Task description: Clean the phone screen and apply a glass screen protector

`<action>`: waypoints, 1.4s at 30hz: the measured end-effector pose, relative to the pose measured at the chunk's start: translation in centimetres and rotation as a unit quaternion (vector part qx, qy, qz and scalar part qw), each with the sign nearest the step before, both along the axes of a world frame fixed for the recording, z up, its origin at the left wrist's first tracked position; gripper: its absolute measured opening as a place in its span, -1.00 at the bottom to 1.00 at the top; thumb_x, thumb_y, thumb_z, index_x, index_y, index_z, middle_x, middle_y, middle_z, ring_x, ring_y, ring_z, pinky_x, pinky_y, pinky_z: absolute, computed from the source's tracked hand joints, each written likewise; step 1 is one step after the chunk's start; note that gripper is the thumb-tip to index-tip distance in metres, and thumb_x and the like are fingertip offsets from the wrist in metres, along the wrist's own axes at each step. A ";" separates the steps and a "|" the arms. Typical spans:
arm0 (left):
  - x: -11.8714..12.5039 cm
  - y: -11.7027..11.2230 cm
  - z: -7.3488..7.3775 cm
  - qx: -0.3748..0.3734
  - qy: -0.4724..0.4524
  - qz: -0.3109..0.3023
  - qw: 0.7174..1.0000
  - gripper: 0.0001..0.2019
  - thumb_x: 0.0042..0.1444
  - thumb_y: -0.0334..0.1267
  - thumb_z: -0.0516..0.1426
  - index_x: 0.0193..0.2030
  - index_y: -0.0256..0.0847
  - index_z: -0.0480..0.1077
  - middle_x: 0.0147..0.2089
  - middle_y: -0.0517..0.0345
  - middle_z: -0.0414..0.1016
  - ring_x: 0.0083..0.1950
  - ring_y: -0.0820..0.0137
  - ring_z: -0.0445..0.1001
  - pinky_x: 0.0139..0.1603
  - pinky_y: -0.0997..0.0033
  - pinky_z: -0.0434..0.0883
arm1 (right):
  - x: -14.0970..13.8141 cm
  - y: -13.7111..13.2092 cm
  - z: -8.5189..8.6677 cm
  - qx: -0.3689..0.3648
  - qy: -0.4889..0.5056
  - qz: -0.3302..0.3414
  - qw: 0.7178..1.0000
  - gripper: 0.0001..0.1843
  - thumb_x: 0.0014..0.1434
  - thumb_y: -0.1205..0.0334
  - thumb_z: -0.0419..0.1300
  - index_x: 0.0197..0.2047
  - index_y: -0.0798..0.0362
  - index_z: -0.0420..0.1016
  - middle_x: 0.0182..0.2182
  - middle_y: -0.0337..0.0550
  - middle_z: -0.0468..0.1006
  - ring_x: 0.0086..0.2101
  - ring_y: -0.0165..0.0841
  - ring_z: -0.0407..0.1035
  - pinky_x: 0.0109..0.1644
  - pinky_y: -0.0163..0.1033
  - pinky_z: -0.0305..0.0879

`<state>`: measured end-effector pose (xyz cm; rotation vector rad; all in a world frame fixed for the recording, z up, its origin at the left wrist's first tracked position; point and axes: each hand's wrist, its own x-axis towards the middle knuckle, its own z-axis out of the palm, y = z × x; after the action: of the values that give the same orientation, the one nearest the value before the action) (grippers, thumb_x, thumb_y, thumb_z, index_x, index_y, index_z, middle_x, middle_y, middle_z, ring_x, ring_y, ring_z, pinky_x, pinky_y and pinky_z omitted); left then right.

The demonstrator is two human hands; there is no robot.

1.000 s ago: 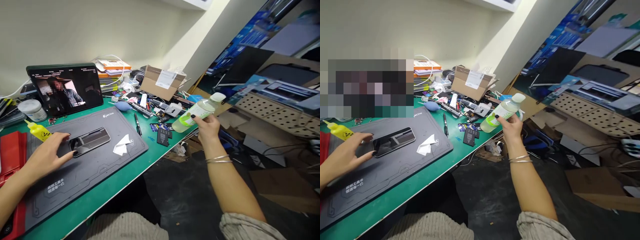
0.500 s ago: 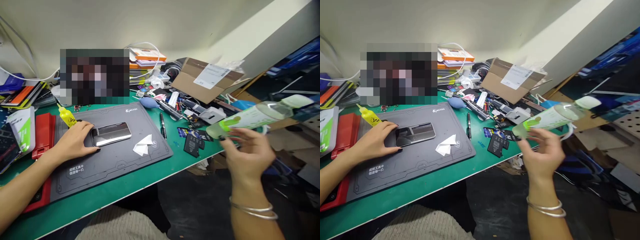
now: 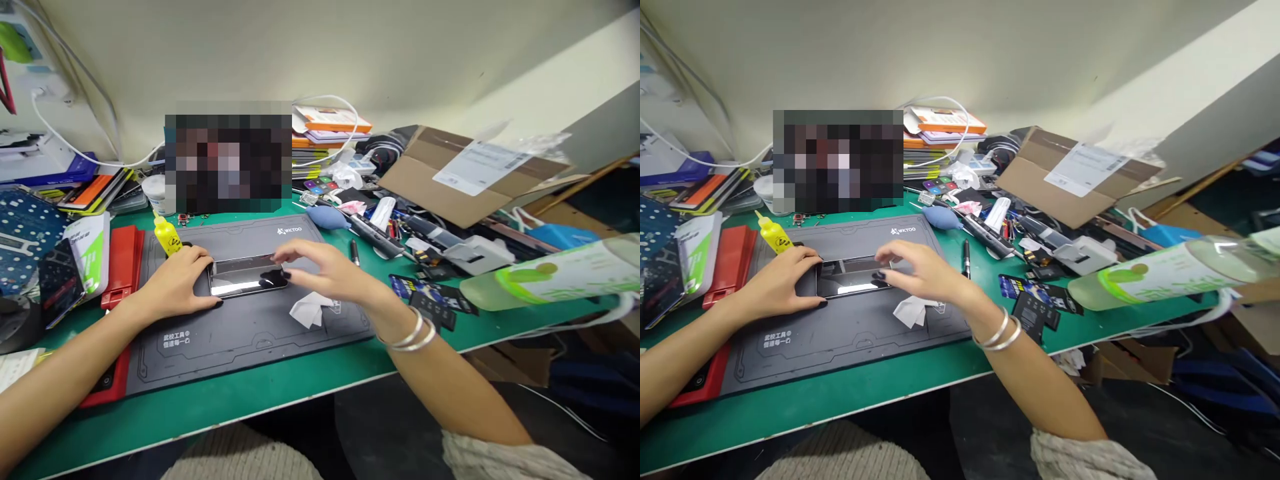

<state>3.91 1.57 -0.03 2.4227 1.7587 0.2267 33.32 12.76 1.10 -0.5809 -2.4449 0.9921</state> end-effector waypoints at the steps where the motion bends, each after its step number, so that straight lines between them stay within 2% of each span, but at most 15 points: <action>1: 0.0 0.0 0.0 0.000 -0.001 -0.003 1.000 -0.36 0.09 0.12 0.23 0.15 -0.37 0.37 0.14 -0.22 0.38 0.13 0.03 0.39 0.19 0.01 0.39 | -1.2 0.9 -0.1 -0.045 0.011 0.003 0.999 -0.82 0.26 0.14 0.16 -0.10 -0.01 0.43 -0.11 -0.06 0.60 -0.11 -0.24 0.51 0.06 -0.04 0.45; 3: -0.1 0.0 0.0 0.001 -0.006 -0.007 1.000 -0.37 0.10 0.10 0.23 0.16 -0.34 0.36 0.14 -0.21 0.39 0.13 0.03 0.39 0.17 0.01 0.40 | -2.8 2.4 -0.7 -0.143 0.046 -0.021 0.988 -0.80 0.29 0.06 0.11 -0.16 0.00 0.37 -0.13 -0.07 0.58 -0.12 -0.25 0.51 0.01 -0.05 0.47; 5: -0.1 0.0 -0.1 0.005 -0.015 -0.010 1.000 -0.39 0.11 0.08 0.23 0.16 -0.32 0.36 0.14 -0.21 0.39 0.13 0.02 0.39 0.16 -0.01 0.40 | -3.2 3.3 -1.9 -0.177 0.106 -0.058 0.977 -0.76 0.31 0.00 0.06 -0.21 0.00 0.34 -0.17 -0.08 0.55 -0.15 -0.26 0.51 -0.05 -0.07 0.49; 6: -0.1 0.0 -0.1 0.006 -0.020 -0.012 1.000 -0.41 0.11 0.08 0.23 0.16 -0.31 0.37 0.14 -0.21 0.39 0.13 0.02 0.39 0.16 -0.01 0.40 | -2.9 3.6 -2.6 -0.152 0.115 -0.074 0.979 -0.76 0.30 0.00 0.08 -0.22 0.00 0.35 -0.19 -0.08 0.55 -0.16 -0.26 0.50 -0.06 -0.07 0.48; 9: 0.1 0.0 0.0 0.004 -0.025 -0.016 1.000 -0.41 0.11 0.06 0.24 0.15 -0.32 0.38 0.13 -0.21 0.40 0.11 0.02 0.39 0.15 -0.02 0.41 | -1.6 3.4 -3.9 0.031 0.093 -0.096 0.991 -0.80 0.23 0.15 0.18 -0.11 0.02 0.48 -0.09 0.00 0.57 -0.06 -0.18 0.46 0.04 -0.01 0.42; 11: 0.2 0.0 0.1 -0.003 -0.022 -0.017 1.000 -0.39 0.10 0.07 0.25 0.16 -0.33 0.38 0.12 -0.21 0.40 0.09 0.02 0.40 0.14 -0.03 0.41 | -0.8 2.8 -3.8 0.133 0.049 -0.062 0.988 -0.79 0.22 0.21 0.23 -0.06 0.02 0.53 -0.04 0.01 0.58 -0.02 -0.15 0.44 0.12 0.02 0.37; 14: 0.2 0.1 0.2 -0.006 -0.018 -0.017 1.000 -0.37 0.11 0.07 0.26 0.17 -0.37 0.38 0.13 -0.23 0.39 0.08 0.02 0.39 0.14 -0.03 0.41 | 0.0 1.8 -2.6 0.189 -0.012 0.016 0.982 -0.87 0.26 0.22 0.25 -0.13 0.03 0.55 -0.15 -0.03 0.61 -0.14 -0.20 0.46 -0.01 -0.07 0.39; 16: 0.2 0.1 0.2 -0.007 -0.017 -0.017 1.000 -0.36 0.11 0.07 0.26 0.18 -0.39 0.38 0.13 -0.25 0.38 0.09 0.02 0.39 0.16 -0.04 0.41 | 0.7 1.4 -1.5 0.178 -0.049 0.051 0.981 -0.90 0.27 0.19 0.25 -0.20 0.03 0.53 -0.27 -0.09 0.61 -0.24 -0.25 0.46 -0.14 -0.15 0.38; 19: 0.2 -0.1 0.2 -0.003 -0.017 -0.026 1.000 -0.35 0.13 0.05 0.26 0.23 -0.37 0.36 0.15 -0.27 0.36 0.11 0.00 0.38 0.16 -0.07 0.41 | 2.1 1.2 -0.4 0.145 -0.116 0.066 0.981 -0.88 0.23 0.16 0.29 -0.26 0.02 0.51 -0.39 -0.19 0.57 -0.35 -0.33 0.44 -0.29 -0.23 0.30; 22: 0.5 -0.6 0.3 0.005 -0.016 -0.084 0.996 -0.47 0.21 -0.04 0.22 0.27 -0.18 0.37 0.31 -0.28 0.22 0.25 -0.07 0.31 0.22 -0.19 0.35 | 3.0 1.6 -0.3 0.109 -0.170 0.066 0.977 -0.85 0.17 0.15 0.33 -0.32 0.02 0.49 -0.43 -0.25 0.54 -0.43 -0.39 0.41 -0.36 -0.27 0.24; 25: 0.8 -1.0 0.7 0.004 -0.014 -0.145 0.989 -0.61 0.27 -0.14 0.18 0.23 -0.03 0.42 0.44 -0.18 0.10 0.39 -0.12 0.15 0.31 -0.29 0.24 | 3.2 2.0 -0.6 0.083 -0.208 0.063 0.973 -0.84 0.12 0.15 0.35 -0.36 0.02 0.48 -0.46 -0.27 0.51 -0.45 -0.41 0.37 -0.38 -0.28 0.20; 29: 0.9 -1.0 1.1 0.009 -0.016 -0.156 0.988 -0.74 0.28 -0.17 0.18 0.09 -0.04 0.52 0.44 -0.11 0.15 0.41 -0.10 0.13 0.34 -0.28 0.23 | 3.2 2.2 -0.6 0.056 -0.247 0.069 0.965 -0.83 0.08 0.13 0.37 -0.37 0.01 0.50 -0.46 -0.27 0.53 -0.45 -0.41 0.36 -0.39 -0.29 0.17; 34: 1.1 -0.9 1.6 0.030 -0.018 -0.164 0.986 -0.80 0.27 -0.15 0.19 -0.07 -0.13 0.59 0.34 -0.16 0.30 0.35 -0.07 0.23 0.30 -0.20 0.32 | 3.6 2.2 -0.1 0.025 -0.289 0.082 0.954 -0.83 0.06 0.11 0.35 -0.36 -0.01 0.50 -0.51 -0.30 0.49 -0.51 -0.44 0.33 -0.45 -0.31 0.12; 39: 1.3 -0.9 1.8 0.041 -0.030 -0.164 0.985 -0.79 0.29 -0.15 0.17 -0.16 -0.15 0.62 0.30 -0.19 0.35 0.30 -0.04 0.31 0.25 -0.17 0.38 | 3.5 2.3 -0.1 0.011 -0.279 0.100 0.955 -0.93 0.14 0.22 0.26 -0.38 -0.02 0.50 -0.53 -0.32 0.47 -0.54 -0.46 0.29 -0.45 -0.31 0.10; 42: 1.2 -0.9 1.5 0.041 -0.042 -0.162 0.985 -0.77 0.31 -0.14 0.15 -0.17 -0.17 0.61 0.28 -0.20 0.35 0.29 -0.03 0.32 0.25 -0.15 0.38 | 3.5 2.3 -0.1 0.007 -0.274 0.115 0.955 -0.89 0.15 0.30 0.19 -0.41 -0.01 0.48 -0.49 -0.29 0.50 -0.52 -0.46 0.31 -0.42 -0.30 0.13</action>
<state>5.08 0.68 1.50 2.6667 1.3201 0.3625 36.77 15.01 1.02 -0.6443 -3.0645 1.0001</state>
